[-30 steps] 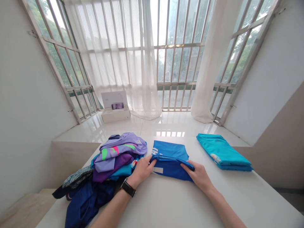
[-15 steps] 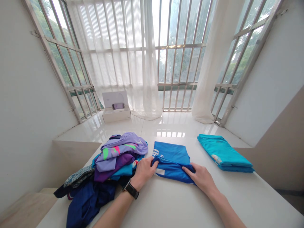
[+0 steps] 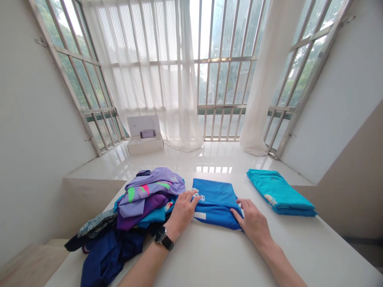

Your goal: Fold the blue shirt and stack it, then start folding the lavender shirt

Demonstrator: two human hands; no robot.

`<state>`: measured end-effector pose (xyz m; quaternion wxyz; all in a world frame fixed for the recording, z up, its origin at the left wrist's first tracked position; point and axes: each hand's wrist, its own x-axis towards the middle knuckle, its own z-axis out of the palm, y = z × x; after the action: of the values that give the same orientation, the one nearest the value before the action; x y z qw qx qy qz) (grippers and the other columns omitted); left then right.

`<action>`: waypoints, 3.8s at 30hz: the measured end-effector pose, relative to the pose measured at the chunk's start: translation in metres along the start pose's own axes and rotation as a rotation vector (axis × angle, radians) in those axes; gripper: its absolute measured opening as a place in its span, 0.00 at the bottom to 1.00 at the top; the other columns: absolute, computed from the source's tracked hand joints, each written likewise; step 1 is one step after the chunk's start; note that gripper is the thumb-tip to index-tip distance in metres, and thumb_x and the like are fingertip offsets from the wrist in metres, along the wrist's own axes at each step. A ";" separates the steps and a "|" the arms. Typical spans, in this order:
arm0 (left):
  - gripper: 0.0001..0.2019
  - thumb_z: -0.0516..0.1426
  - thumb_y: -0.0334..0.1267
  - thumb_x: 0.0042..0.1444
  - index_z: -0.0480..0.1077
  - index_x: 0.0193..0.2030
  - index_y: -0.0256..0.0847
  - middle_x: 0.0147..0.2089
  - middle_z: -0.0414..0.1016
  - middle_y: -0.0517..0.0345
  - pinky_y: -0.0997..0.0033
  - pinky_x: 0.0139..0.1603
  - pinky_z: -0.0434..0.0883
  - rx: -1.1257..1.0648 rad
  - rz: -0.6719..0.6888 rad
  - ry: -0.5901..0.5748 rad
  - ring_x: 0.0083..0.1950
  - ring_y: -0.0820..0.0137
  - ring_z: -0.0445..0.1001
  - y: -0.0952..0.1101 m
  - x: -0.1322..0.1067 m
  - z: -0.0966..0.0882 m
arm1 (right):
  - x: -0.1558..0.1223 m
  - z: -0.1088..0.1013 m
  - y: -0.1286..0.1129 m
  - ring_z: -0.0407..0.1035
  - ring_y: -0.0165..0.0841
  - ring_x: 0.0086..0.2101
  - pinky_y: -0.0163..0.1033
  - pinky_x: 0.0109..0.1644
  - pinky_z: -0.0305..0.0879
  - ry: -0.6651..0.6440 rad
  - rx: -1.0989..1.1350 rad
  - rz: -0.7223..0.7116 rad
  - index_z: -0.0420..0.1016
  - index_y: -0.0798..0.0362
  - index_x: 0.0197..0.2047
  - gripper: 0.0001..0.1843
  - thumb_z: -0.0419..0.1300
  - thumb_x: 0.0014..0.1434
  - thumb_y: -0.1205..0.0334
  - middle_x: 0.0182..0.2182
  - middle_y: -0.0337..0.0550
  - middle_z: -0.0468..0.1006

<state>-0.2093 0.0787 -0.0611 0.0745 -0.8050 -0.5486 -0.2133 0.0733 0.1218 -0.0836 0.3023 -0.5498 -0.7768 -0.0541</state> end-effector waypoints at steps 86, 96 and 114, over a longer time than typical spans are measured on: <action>0.11 0.50 0.42 0.66 0.69 0.49 0.45 0.41 0.80 0.55 0.68 0.40 0.69 -0.286 -0.020 -0.313 0.43 0.60 0.79 0.039 -0.016 -0.018 | -0.077 -0.041 -0.015 0.76 0.41 0.47 0.47 0.51 0.73 -0.165 0.271 -0.068 0.76 0.47 0.50 0.15 0.55 0.62 0.63 0.47 0.46 0.82; 0.11 0.53 0.32 0.56 0.72 0.44 0.45 0.35 0.78 0.59 0.73 0.35 0.65 -0.465 -0.088 -0.267 0.36 0.66 0.76 0.023 -0.011 -0.023 | -0.052 -0.042 -0.017 0.73 0.39 0.34 0.40 0.40 0.68 -0.157 0.494 0.241 0.77 0.50 0.34 0.22 0.53 0.62 0.41 0.32 0.44 0.81; 0.16 0.54 0.49 0.64 0.71 0.31 0.42 0.30 0.76 0.55 0.70 0.30 0.56 -0.244 -0.254 -0.249 0.33 0.65 0.74 0.015 -0.008 -0.009 | -0.039 -0.037 -0.011 0.70 0.36 0.29 0.38 0.33 0.59 -0.336 0.163 0.452 0.67 0.47 0.27 0.18 0.52 0.58 0.43 0.26 0.40 0.77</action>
<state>-0.2000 0.0627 -0.0549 -0.1191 -0.7527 -0.6206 -0.1848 0.0873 0.0700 -0.0722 0.2168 -0.6842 -0.6755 0.1690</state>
